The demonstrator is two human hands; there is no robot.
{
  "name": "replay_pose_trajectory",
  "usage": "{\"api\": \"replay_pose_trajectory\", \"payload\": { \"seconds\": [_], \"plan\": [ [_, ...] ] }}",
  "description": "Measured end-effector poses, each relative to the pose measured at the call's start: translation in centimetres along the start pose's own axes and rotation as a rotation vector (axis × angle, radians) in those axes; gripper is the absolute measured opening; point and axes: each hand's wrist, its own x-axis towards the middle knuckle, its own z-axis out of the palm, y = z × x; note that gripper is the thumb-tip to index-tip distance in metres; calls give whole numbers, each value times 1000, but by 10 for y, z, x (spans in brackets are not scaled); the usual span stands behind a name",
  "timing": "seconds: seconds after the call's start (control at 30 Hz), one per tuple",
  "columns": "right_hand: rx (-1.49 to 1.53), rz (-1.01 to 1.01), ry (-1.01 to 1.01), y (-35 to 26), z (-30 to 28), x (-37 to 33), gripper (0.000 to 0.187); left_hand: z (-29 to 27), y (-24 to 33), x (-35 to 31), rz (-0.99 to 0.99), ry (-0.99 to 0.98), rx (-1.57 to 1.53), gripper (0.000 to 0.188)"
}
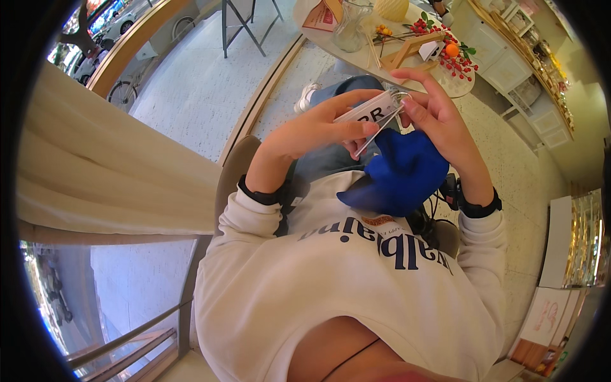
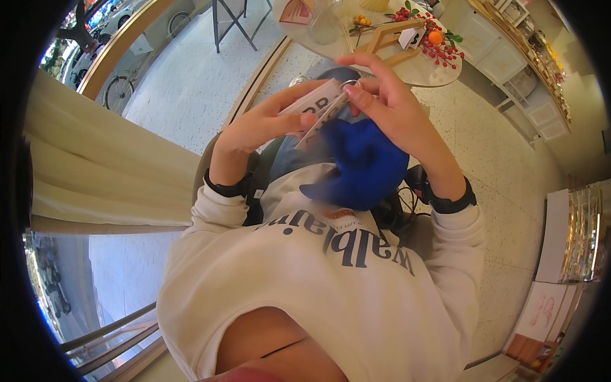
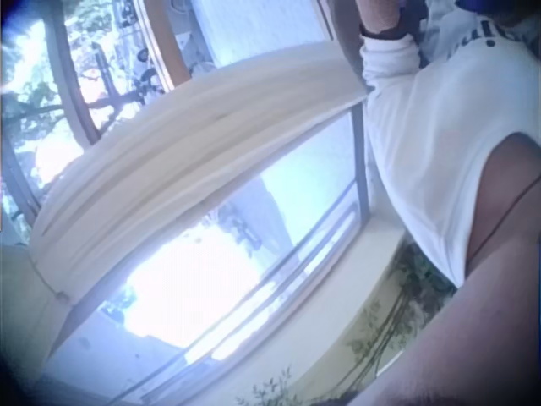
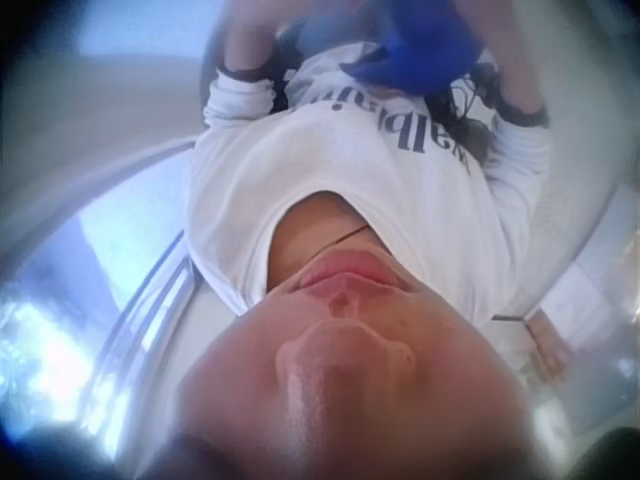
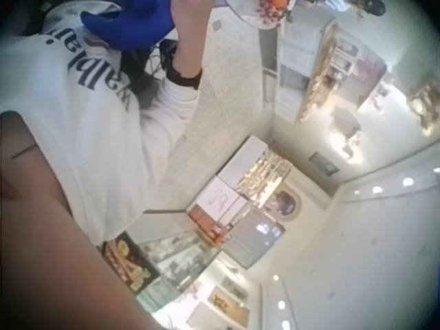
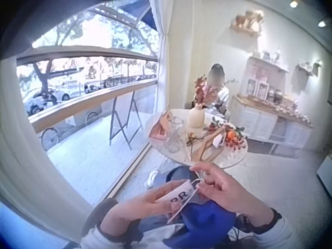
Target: The person assembles a wooden perpetual calendar by threading small white cards labeled with months and numbers onto a metal ring. They handle the cards one at a time, aligning them in sequence before placing the ring onto the wooden frame on the table.
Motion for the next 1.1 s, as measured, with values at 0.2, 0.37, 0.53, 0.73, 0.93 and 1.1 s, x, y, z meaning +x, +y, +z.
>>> {"api": "replay_pose_trajectory", "payload": {
  "seconds": [0.2,0.37,0.53,0.73,0.93,1.1],
  "plan": [
    [-461,-132,197,-5,4,-22,42,23,-3,7,-7,189,-343,57],
    [-790,-325,67,-10,29,-27,45,30,-12,8,19,243,-393,50],
    [-804,-330,181,-13,28,-24,40,41,-9,8,30,345,-448,48],
    [-838,-351,282,-19,18,-32,22,33,-16,7,82,254,-484,49],
    [-966,-489,365,-18,17,-32,18,38,-13,5,103,288,-445,52],
    [-1151,-660,261,-13,30,-32,23,42,-16,7,136,317,-456,57]
  ]
}}
